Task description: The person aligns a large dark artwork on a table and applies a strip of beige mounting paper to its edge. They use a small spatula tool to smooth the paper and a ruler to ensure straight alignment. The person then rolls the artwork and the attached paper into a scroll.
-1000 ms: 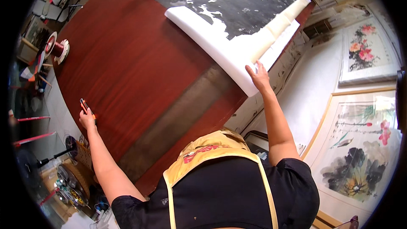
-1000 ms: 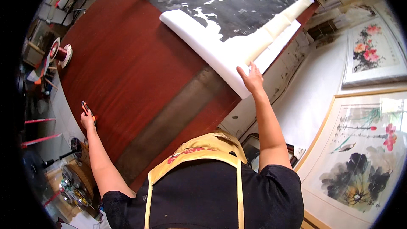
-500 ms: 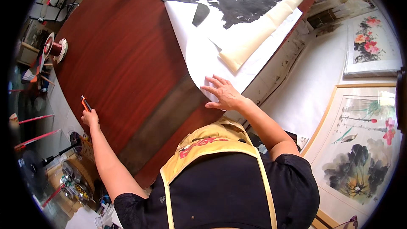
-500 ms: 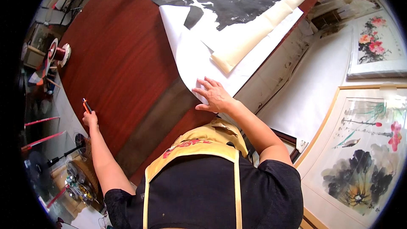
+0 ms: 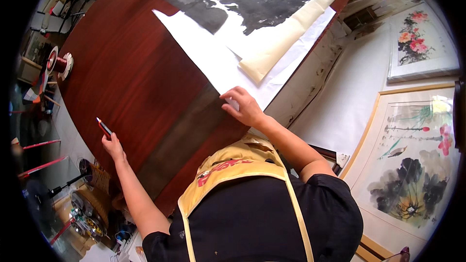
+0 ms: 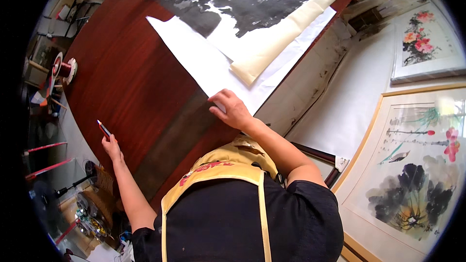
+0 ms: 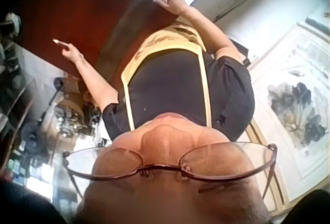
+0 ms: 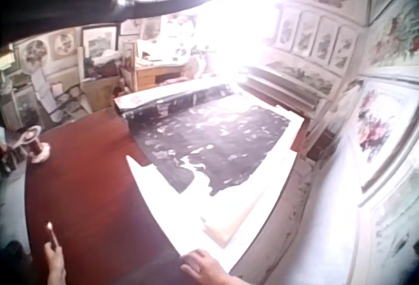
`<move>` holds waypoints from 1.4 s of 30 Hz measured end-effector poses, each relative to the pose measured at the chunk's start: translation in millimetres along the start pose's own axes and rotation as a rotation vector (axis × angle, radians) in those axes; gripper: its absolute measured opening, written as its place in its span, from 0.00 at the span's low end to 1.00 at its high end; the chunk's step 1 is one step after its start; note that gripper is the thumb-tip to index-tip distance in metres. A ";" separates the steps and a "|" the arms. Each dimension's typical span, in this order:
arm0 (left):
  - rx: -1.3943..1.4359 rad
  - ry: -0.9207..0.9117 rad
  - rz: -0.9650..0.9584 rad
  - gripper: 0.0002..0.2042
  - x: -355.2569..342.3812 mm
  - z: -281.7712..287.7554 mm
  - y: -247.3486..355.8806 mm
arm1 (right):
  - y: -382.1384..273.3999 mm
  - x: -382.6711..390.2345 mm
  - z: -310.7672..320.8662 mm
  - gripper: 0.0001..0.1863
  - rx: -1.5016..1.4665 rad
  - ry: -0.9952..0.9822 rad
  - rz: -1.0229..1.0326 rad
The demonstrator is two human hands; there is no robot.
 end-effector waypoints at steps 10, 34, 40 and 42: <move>-0.846 0.191 0.025 0.33 18.4 -27.4 53.7 | 73.7 18.5 20.9 0.26 -0.192 0.028 -0.186; 0.229 -0.550 0.159 0.33 210.7 -457.0 299.7 | 189.4 78.0 191.6 0.16 -0.425 -0.185 -0.180; -0.006 -0.446 0.201 0.15 197.1 -478.3 295.3 | 262.5 79.9 249.9 0.15 -0.738 -0.083 -0.318; 0.013 -0.437 0.155 0.13 195.9 -476.1 297.1 | 268.7 71.4 248.3 0.16 -0.845 -0.113 -0.356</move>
Point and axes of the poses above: each hand's wrist, its own x-axis away from the middle knuckle, its own z-axis out of the back of the hand, y = z × x, the point moved 3 cm from there along -x, towards the middle knuckle, and after that the axes turned 12 degrees about -y, right-handed, at the moved point
